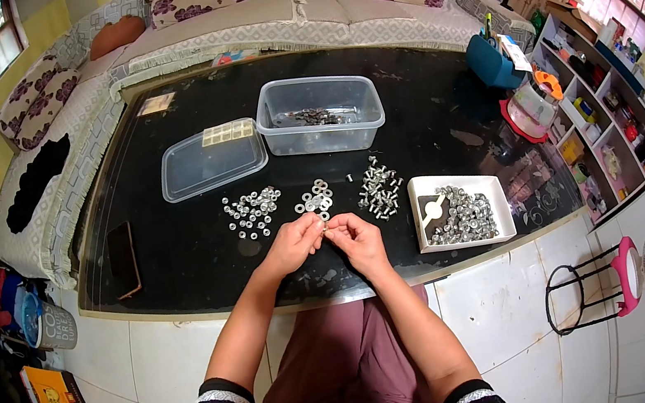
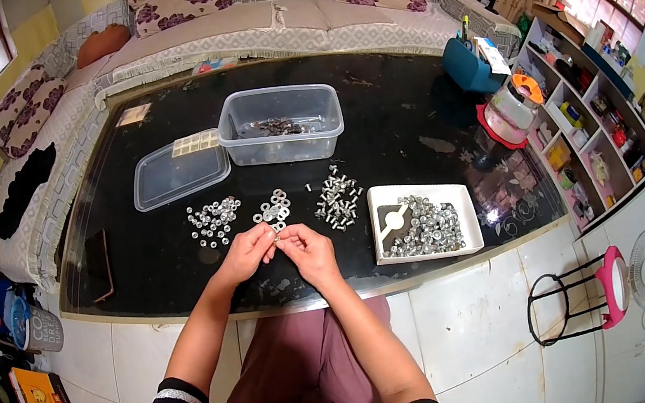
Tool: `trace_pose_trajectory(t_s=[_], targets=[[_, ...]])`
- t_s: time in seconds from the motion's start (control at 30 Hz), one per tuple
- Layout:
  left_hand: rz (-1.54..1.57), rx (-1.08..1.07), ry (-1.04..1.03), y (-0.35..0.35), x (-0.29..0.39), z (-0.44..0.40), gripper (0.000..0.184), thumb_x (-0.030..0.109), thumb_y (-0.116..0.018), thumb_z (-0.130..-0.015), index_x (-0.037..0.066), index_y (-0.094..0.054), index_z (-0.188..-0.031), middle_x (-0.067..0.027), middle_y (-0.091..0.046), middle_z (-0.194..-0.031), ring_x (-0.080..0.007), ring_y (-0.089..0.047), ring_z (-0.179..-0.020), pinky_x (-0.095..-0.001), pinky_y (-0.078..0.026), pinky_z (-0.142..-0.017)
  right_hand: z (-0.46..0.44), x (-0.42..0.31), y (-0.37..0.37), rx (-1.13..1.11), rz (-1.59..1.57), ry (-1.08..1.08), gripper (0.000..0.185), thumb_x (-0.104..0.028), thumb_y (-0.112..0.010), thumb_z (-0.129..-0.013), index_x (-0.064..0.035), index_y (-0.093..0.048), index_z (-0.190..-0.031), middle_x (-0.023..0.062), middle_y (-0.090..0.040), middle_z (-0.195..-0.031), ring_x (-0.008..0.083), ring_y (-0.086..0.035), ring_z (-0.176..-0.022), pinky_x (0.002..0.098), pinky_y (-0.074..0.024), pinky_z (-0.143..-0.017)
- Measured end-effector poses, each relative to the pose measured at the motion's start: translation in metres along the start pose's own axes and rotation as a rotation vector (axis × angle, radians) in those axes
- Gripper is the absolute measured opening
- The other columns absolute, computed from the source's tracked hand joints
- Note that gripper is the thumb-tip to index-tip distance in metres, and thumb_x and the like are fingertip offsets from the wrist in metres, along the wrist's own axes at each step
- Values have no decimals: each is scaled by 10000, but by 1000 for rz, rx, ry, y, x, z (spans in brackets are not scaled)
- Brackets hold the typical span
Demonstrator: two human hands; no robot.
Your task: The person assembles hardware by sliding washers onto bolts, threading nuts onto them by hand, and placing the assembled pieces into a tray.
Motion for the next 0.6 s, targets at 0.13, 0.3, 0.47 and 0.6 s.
trace_pose_trajectory(t_s=[0.13,0.3,0.47,0.6], targets=[[-5,36,17,4,-9,-1,153,183,-477,-862,34,-467,-829,-7,-497,-612,-77,-471,-547,-227,-394,-495,-1,4,0,5,-23,-3,89,-14,-589,-777,9,-579,-862,9,-591,-742,45,-526,-663,183,-442,-613],[55,48,-41,-1,7,0,238,230,-436,-882,25,-478,-770,-21,-502,-564,-92,-474,-507,-233,-399,-490,-1,6,2,5,-19,-17,87,-22,-592,-777,8,-581,-859,13,-593,-742,44,-529,-667,183,-442,-615],[-65,-30,5,-1,-5,0,174,202,-489,-856,32,-463,-831,-17,-510,-614,-83,-476,-543,-232,-397,-498,-1,3,0,-8,11,-8,88,-27,-595,-777,8,-581,-857,14,-592,-740,43,-528,-668,183,-443,-615],[-18,33,-21,0,6,0,193,217,-466,-868,31,-468,-815,-25,-509,-594,-94,-476,-522,-238,-395,-489,-1,7,2,2,-23,-20,91,-32,-597,-778,8,-581,-858,16,-597,-744,43,-531,-671,182,-443,-614]])
Point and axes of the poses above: each hand's wrist, its own z-axis away from the middle knuckle, its own y-axis out of the back of the hand, x = y × z, the point moved 8 cm from there along -z, towards the middle knuckle
